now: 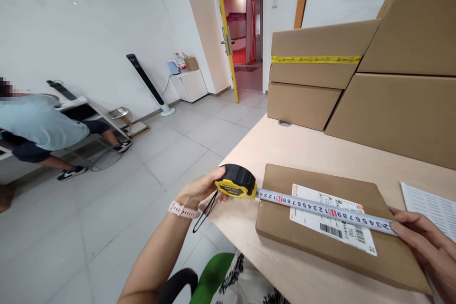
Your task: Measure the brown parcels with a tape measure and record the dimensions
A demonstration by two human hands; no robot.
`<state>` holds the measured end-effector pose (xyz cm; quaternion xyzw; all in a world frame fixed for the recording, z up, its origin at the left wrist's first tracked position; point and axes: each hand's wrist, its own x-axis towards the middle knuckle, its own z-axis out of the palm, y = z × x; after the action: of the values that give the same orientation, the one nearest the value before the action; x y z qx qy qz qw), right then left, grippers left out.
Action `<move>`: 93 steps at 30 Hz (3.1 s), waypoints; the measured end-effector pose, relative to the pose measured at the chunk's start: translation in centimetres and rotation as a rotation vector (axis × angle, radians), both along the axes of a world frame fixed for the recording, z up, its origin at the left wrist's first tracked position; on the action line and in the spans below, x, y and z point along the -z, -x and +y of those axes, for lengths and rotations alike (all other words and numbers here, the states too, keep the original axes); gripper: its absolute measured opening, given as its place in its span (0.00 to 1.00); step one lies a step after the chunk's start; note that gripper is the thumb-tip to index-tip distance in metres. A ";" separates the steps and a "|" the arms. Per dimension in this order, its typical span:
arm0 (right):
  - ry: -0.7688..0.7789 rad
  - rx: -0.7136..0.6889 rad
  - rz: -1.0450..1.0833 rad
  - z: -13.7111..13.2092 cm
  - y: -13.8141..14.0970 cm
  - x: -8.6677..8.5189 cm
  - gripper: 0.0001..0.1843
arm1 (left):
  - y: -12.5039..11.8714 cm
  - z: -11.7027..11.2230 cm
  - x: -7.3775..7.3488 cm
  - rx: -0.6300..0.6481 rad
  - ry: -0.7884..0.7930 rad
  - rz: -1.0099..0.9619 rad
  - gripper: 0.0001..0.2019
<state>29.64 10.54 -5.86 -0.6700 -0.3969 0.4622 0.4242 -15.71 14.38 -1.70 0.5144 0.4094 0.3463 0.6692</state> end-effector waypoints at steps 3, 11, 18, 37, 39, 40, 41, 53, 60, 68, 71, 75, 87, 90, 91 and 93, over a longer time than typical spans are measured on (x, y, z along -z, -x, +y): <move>0.011 0.004 0.014 0.0 0.1 -0.1 0.23 | -0.1 0.0 -0.1 -0.006 0.002 -0.003 0.31; -0.011 0.010 0.002 0.2 0.2 -0.3 0.24 | -0.4 0.0 -0.4 -0.014 -0.005 -0.009 0.31; 0.003 -0.005 0.019 0.1 -0.1 -0.1 0.22 | -0.5 -0.1 -0.6 -0.009 -0.021 -0.018 0.29; -0.007 0.002 0.030 0.0 0.1 -0.1 0.22 | -0.7 -0.2 -1.3 0.012 -0.054 -0.022 0.28; -0.012 0.002 0.026 0.0 0.2 -0.2 0.22 | -0.8 -0.2 -0.9 0.004 -0.056 -0.021 0.28; -0.010 0.008 0.020 0.0 0.3 -0.3 0.22 | -0.8 -0.1 -0.8 0.001 -0.057 -0.020 0.29; -0.005 0.018 0.013 0.0 0.4 -0.4 0.23 | -0.8 -0.1 -0.8 0.000 -0.058 -0.019 0.29; 0.008 0.027 0.026 0.1 0.5 -0.5 0.23 | -0.9 -0.3 -1.5 0.051 -0.046 -0.007 0.29; -0.012 0.006 -0.036 0.0 0.1 0.1 0.21 | -1.1 -0.4 -2.2 0.071 -0.048 -0.006 0.28; 0.015 -0.001 0.005 0.2 -0.3 0.2 0.22 | -1.3 0.0 -0.7 0.009 -0.015 -0.020 0.29; 0.025 0.002 0.043 0.1 0.0 0.0 0.23 | -1.2 0.2 -0.3 0.007 -0.006 -0.018 0.29; 0.015 0.006 0.021 0.0 0.1 0.0 0.23 | -1.0 0.2 -0.1 0.010 0.005 -0.014 0.30; 0.022 0.008 0.014 0.1 0.0 0.1 0.21 | -1.0 0.1 -0.5 0.031 0.015 -0.032 0.30; 0.024 0.013 -0.025 0.2 -0.1 0.1 0.21 | -1.1 -0.1 -0.5 0.022 0.021 -0.040 0.30; 0.023 0.014 -0.034 0.2 -0.1 0.1 0.20 | -1.2 -0.1 -0.5 0.017 0.022 -0.042 0.29; 0.024 0.011 -0.038 0.2 -0.2 0.2 0.20 | -1.2 -0.1 -0.4 0.013 0.026 -0.049 0.29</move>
<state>29.86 10.75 -6.03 -0.6859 -0.3955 0.4519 0.4110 -14.48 14.26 -1.28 0.4996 0.3941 0.3493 0.6878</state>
